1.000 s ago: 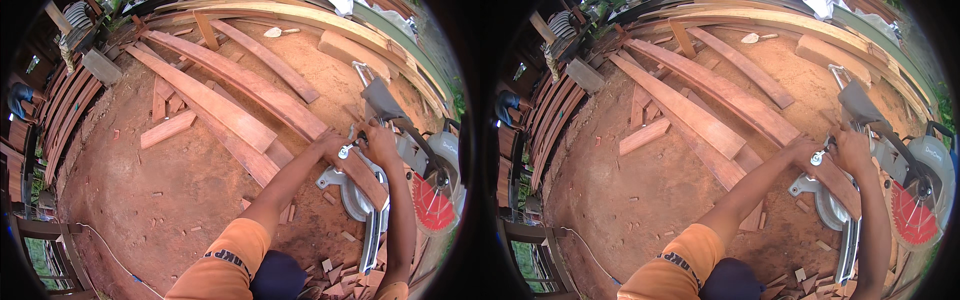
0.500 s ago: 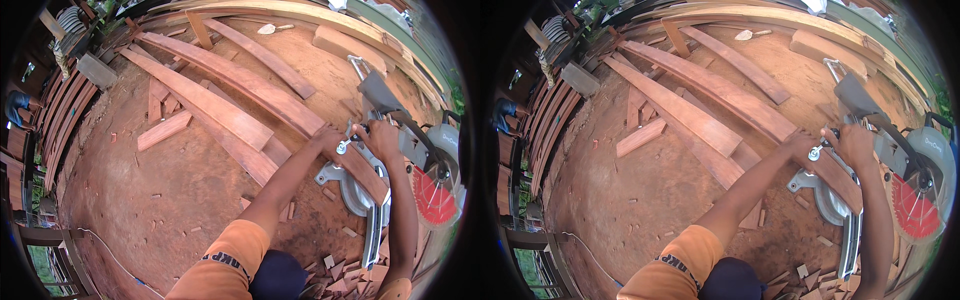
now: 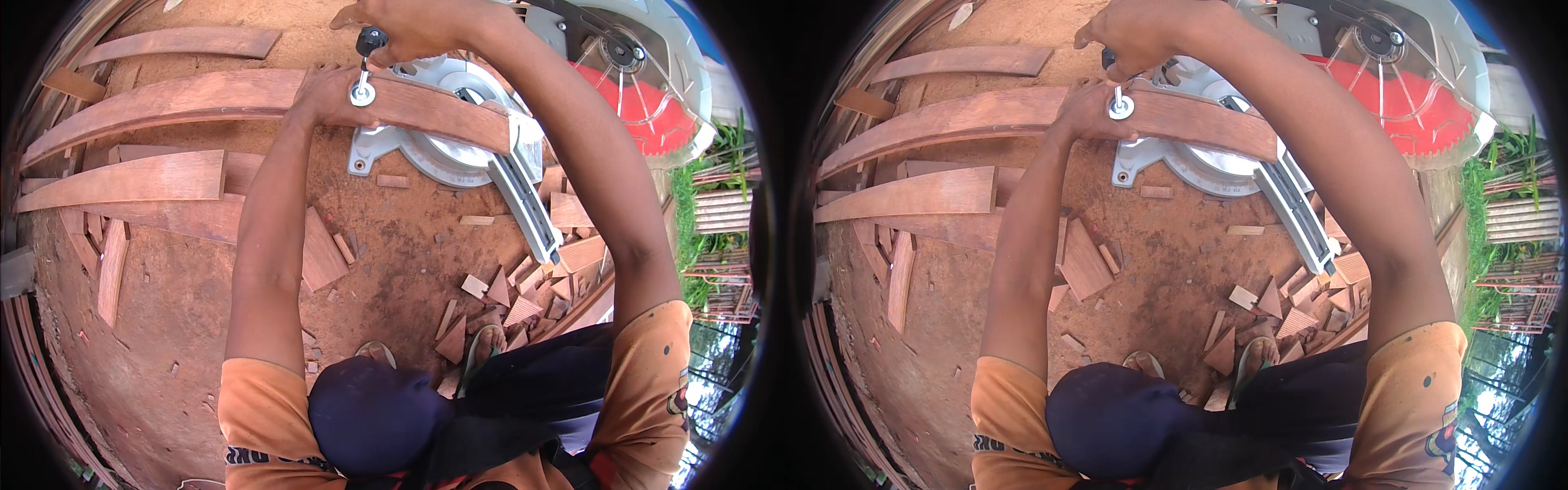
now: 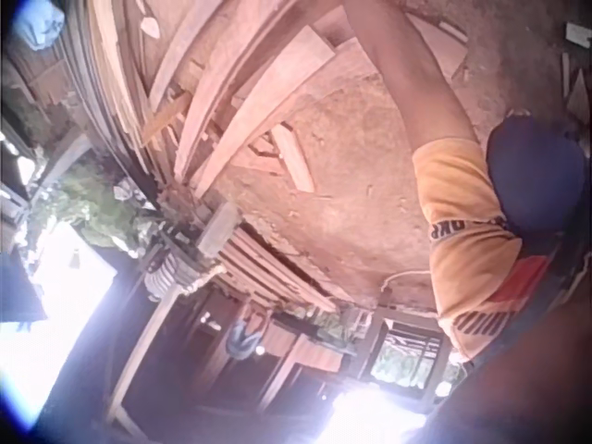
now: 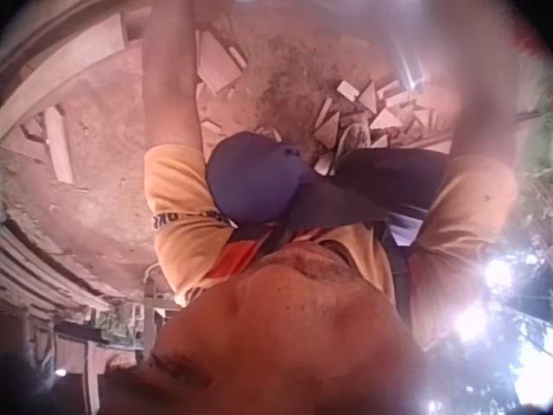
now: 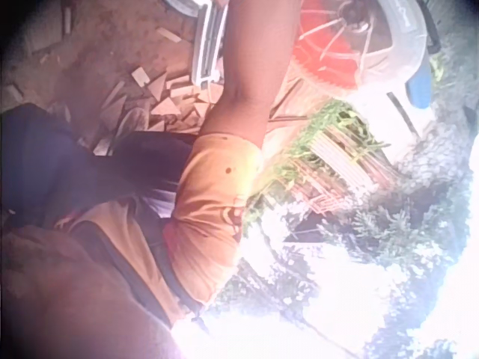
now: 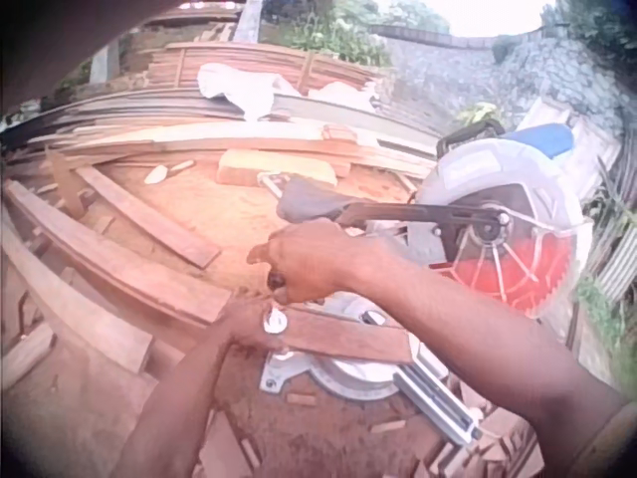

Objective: The person uses a miter saw to cut wooden planks into smaller pieces. They position the wood, operate the saw, and then move the cut pieces aside. Later, they measure a wooden structure with a tape measure and mark it with a pencil.

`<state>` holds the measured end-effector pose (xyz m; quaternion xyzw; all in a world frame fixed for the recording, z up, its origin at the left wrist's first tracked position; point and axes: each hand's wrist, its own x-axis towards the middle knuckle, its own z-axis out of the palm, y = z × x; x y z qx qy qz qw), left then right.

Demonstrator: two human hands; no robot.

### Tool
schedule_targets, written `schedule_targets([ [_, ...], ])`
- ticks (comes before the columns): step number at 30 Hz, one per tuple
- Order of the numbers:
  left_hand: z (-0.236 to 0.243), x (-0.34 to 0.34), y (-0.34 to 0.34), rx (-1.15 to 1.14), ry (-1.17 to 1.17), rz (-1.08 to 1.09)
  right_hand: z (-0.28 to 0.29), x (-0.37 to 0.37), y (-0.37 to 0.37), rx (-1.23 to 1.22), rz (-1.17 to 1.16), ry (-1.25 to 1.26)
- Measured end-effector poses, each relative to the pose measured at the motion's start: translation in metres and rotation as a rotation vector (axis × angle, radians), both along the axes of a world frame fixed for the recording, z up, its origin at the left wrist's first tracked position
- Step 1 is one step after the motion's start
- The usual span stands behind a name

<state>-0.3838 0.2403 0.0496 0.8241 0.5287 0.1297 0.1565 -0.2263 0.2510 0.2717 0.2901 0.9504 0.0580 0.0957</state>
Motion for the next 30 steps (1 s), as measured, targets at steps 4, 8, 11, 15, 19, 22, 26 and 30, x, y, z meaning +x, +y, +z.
schedule_targets([
  [4,-0.003,0.008,0.004,-0.016,-0.018,0.006,-0.035,0.028,-0.005,0.178,-0.074,0.278],
  [8,-0.001,0.008,0.006,0.010,-0.101,0.001,-0.128,0.073,-0.070,-0.002,-0.641,0.426],
  [11,-0.012,0.005,0.013,0.050,-0.090,-0.013,-0.193,0.115,-0.079,0.107,-0.695,0.399],
  [15,0.005,0.016,0.004,-0.054,-0.031,0.036,-0.216,0.143,-0.058,0.029,-0.621,0.409],
  [19,0.007,0.015,-0.001,-0.060,-0.086,0.022,-0.225,0.141,-0.044,0.038,-0.533,0.418],
  [22,-0.005,0.014,0.004,-0.020,-0.161,-0.011,-0.223,0.148,-0.051,-0.014,-0.567,0.383],
  [26,-0.002,0.009,0.009,-0.008,0.030,-0.040,-0.218,0.147,-0.042,0.034,-0.479,0.501],
  [30,-0.007,0.014,0.008,0.043,0.017,-0.028,-0.182,0.131,-0.047,-0.004,-0.449,0.629],
])
